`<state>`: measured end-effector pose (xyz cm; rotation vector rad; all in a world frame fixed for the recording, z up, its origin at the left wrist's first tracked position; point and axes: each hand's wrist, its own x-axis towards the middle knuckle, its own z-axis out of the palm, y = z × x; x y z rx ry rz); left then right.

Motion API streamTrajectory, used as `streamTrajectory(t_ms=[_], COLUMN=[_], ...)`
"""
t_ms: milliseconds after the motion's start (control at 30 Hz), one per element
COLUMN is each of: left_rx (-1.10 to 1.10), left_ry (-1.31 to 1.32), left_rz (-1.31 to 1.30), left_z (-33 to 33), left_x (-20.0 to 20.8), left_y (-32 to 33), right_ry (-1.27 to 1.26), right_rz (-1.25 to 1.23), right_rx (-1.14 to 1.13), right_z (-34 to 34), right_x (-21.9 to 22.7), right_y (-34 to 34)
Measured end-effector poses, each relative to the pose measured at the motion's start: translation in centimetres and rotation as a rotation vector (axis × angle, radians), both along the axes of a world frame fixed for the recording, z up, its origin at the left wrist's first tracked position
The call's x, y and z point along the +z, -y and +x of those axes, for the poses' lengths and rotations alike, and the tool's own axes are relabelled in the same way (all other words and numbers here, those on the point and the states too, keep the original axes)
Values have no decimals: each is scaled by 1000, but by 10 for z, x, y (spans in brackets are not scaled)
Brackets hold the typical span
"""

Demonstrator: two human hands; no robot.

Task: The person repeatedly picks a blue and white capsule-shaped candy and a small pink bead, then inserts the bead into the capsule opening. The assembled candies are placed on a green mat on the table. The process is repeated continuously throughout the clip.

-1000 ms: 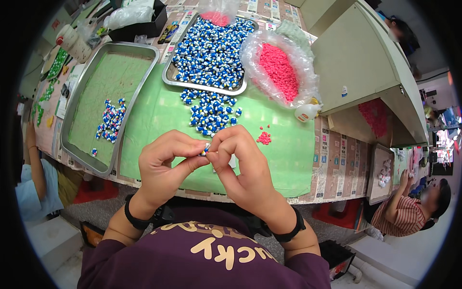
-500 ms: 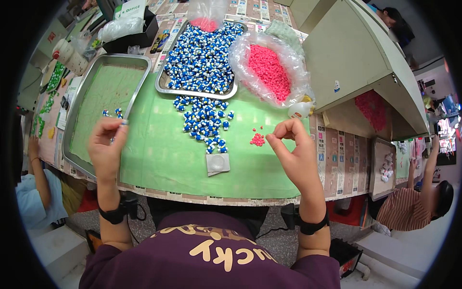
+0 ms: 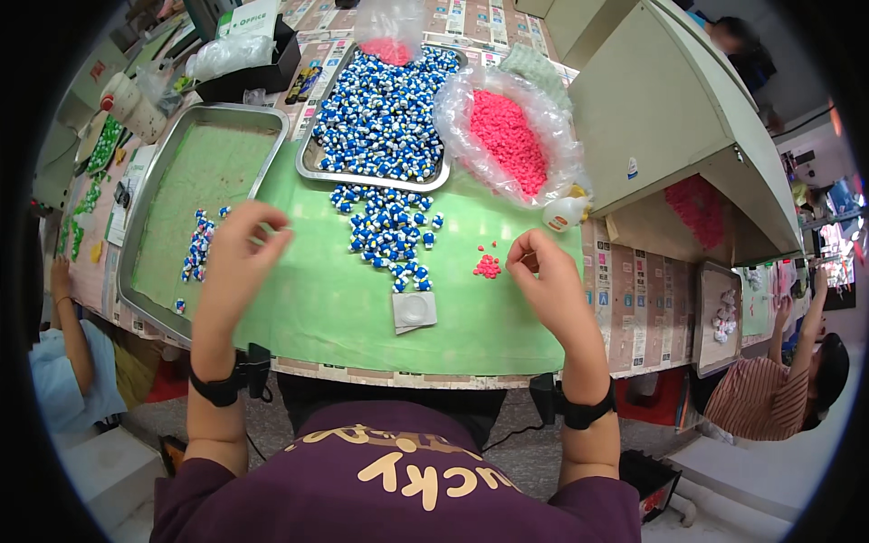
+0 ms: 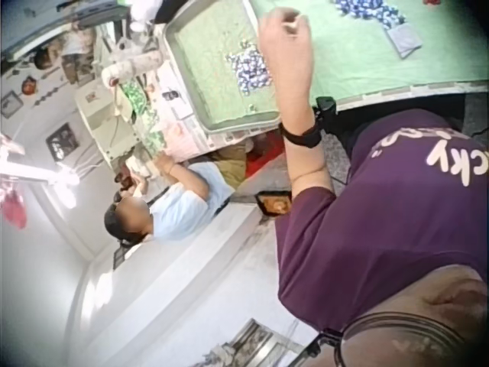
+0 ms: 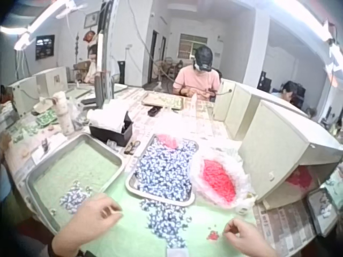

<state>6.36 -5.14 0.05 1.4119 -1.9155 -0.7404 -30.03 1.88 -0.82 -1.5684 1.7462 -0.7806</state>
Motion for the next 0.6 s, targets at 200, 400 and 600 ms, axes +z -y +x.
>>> streamTrajectory(t_ms=[200, 400, 600], left_rx=[-323, -348, -344], left_ry=[155, 183, 226], left_rz=[47, 118, 153], left_z=[-47, -54, -50], left_x=[-28, -33, -32], left_y=[11, 15, 17], right_ry=[-68, -106, -236], right_rz=[-117, -117, -169], right_rx=[31, 31, 42], right_z=[-2, 7, 10], right_x=[-22, -33, -39], right_y=[18, 30, 34])
